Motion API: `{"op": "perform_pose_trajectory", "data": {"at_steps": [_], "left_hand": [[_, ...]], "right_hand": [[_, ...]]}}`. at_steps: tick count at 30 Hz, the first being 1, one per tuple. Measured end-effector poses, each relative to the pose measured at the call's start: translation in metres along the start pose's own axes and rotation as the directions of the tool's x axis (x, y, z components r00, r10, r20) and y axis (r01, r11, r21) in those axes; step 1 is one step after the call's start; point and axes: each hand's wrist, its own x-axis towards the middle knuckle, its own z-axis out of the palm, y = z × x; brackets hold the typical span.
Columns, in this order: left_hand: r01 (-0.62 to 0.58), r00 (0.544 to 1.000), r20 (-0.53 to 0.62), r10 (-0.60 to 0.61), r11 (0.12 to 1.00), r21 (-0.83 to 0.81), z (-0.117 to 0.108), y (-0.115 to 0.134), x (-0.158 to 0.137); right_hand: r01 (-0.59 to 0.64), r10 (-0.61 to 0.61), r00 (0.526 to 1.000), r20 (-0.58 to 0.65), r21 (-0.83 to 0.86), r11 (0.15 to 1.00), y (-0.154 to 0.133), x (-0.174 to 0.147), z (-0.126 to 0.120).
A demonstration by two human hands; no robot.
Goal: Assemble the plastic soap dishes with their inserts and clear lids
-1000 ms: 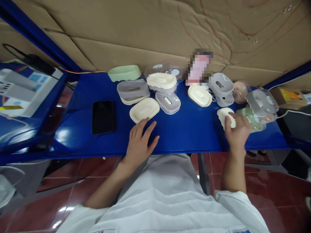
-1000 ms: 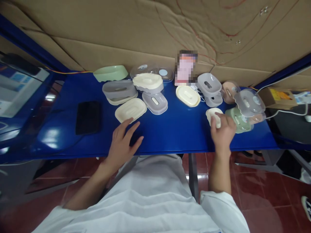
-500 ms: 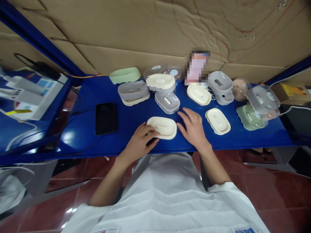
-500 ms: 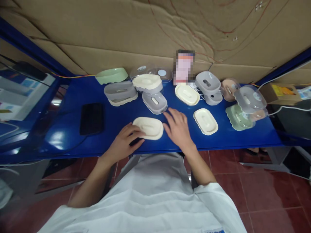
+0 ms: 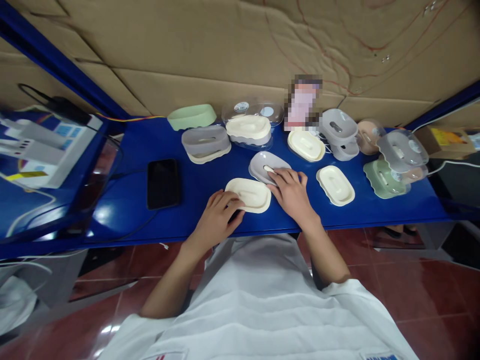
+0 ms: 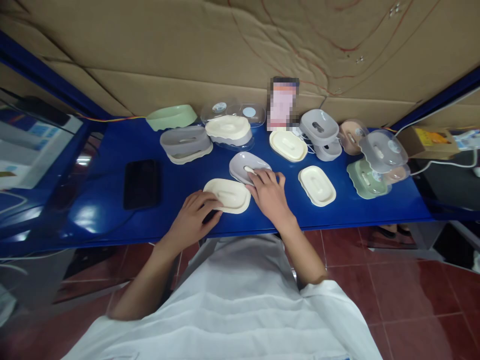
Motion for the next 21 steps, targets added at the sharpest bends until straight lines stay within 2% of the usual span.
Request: {"op": "perform_pose_trajectory", "data": {"at_steps": [4,7,11,14,16,18,21], "left_hand": [[-0.038,0.999,-0.023,0.038,0.999,0.006,-0.001,0.0,-0.001],[-0.067,0.998,-0.022,0.067,0.998,-0.013,-0.001,0.0,-0.002],[-0.142,0.99,-0.018,0.14,0.986,-0.082,-0.003,0.0,-0.004],[-0.198,0.98,-0.053,0.193,0.975,-0.1,-0.003,0.0,-0.008],[-0.182,0.98,-0.092,0.175,0.981,-0.069,-0.003,0.001,-0.011],[-0.155,0.975,-0.164,0.148,0.988,-0.027,-0.003,0.002,-0.013],[-0.161,0.959,-0.236,0.159,0.987,0.011,-0.003,0.002,-0.014]], "right_hand": [[0.015,-0.014,0.999,-0.048,0.006,1.0,0.001,0.004,-0.002],[-0.015,0.021,0.99,-0.141,0.038,0.999,0.007,0.003,-0.003],[-0.037,0.076,0.942,-0.327,0.123,0.992,0.015,-0.007,-0.01],[0.053,0.006,0.903,-0.429,0.125,0.991,0.01,-0.023,-0.015],[0.146,-0.089,0.907,-0.411,0.11,0.983,0.002,-0.038,-0.015],[0.225,-0.181,0.924,-0.338,0.096,0.97,-0.008,-0.053,-0.01],[0.286,-0.262,0.935,-0.238,0.07,0.956,-0.019,-0.069,-0.003]]}}
